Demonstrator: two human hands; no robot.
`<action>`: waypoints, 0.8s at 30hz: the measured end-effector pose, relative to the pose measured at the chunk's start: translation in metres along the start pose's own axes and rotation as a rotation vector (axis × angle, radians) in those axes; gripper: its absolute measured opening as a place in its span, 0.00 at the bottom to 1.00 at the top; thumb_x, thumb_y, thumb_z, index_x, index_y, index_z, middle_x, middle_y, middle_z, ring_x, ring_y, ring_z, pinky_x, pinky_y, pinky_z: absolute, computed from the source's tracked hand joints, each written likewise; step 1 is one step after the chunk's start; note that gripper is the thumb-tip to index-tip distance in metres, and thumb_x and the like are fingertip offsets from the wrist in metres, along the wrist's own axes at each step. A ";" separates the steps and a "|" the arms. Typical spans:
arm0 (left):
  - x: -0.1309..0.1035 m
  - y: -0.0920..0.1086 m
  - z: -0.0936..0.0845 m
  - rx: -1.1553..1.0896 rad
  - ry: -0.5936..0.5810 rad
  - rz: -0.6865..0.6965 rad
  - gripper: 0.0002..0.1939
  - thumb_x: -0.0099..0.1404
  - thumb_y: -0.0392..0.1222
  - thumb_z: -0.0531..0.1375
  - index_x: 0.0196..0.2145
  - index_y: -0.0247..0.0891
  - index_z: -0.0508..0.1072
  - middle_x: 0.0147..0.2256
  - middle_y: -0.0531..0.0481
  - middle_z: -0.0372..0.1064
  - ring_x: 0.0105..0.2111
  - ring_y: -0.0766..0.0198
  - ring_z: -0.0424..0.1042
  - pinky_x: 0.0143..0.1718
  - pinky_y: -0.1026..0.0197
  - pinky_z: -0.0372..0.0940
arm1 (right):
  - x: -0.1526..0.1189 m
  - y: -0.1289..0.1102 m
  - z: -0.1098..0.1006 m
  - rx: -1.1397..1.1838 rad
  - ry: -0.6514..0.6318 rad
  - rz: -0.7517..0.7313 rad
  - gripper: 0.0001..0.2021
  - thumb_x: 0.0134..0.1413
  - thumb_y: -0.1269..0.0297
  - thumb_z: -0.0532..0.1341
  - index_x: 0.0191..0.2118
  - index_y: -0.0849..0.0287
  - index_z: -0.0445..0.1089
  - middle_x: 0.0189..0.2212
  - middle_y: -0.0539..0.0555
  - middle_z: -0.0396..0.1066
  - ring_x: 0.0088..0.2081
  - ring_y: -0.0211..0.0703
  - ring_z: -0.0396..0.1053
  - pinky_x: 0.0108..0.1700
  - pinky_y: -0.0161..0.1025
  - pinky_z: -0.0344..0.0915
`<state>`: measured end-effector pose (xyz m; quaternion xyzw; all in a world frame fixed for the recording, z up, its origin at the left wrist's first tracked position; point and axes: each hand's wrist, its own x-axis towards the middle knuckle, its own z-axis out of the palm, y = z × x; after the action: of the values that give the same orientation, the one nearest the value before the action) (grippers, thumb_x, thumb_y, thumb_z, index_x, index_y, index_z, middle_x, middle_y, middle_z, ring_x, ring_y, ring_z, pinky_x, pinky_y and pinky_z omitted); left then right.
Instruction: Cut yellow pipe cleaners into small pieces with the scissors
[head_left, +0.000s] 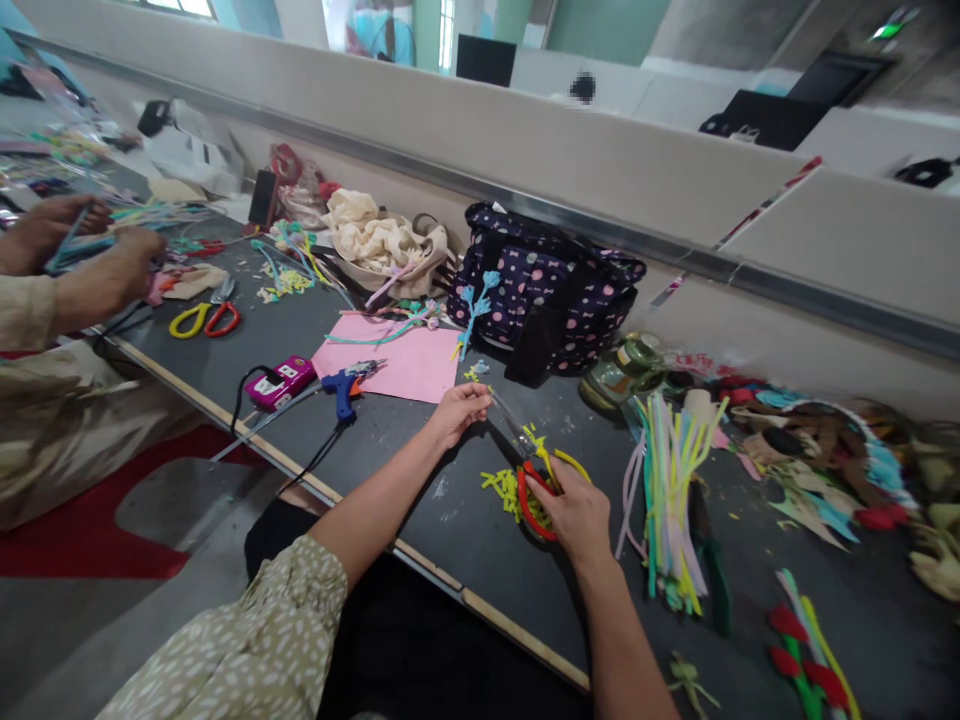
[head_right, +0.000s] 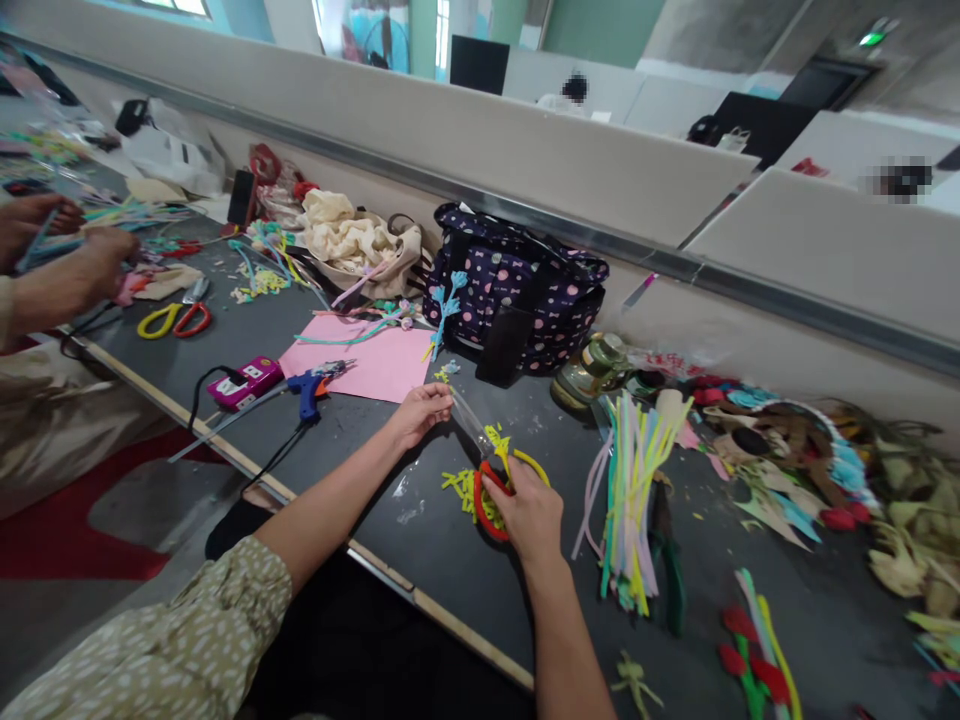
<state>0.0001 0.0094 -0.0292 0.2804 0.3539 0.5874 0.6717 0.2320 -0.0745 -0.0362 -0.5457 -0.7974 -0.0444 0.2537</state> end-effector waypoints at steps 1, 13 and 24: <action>0.000 0.000 0.000 0.000 0.001 -0.001 0.18 0.41 0.39 0.72 0.29 0.33 0.71 0.21 0.55 0.67 0.18 0.74 0.64 0.23 0.68 0.60 | 0.000 0.000 0.000 0.005 -0.001 -0.001 0.24 0.58 0.45 0.53 0.46 0.61 0.72 0.37 0.57 0.76 0.37 0.42 0.73 0.37 0.35 0.65; -0.001 0.001 0.001 0.020 0.016 -0.022 0.18 0.40 0.40 0.73 0.28 0.32 0.72 0.22 0.54 0.68 0.18 0.75 0.62 0.24 0.68 0.60 | -0.002 0.002 0.003 0.017 -0.062 0.046 0.25 0.58 0.44 0.52 0.47 0.59 0.72 0.34 0.54 0.76 0.33 0.41 0.73 0.35 0.35 0.64; 0.004 -0.001 -0.005 0.038 0.047 -0.021 0.16 0.43 0.38 0.71 0.31 0.33 0.74 0.26 0.50 0.71 0.20 0.74 0.63 0.24 0.68 0.61 | 0.001 -0.001 -0.002 -0.035 -0.044 0.081 0.25 0.58 0.42 0.51 0.44 0.58 0.72 0.29 0.53 0.75 0.30 0.42 0.72 0.31 0.36 0.61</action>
<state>-0.0030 0.0128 -0.0333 0.2755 0.3838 0.5796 0.6639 0.2315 -0.0741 -0.0341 -0.5828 -0.7791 -0.0359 0.2281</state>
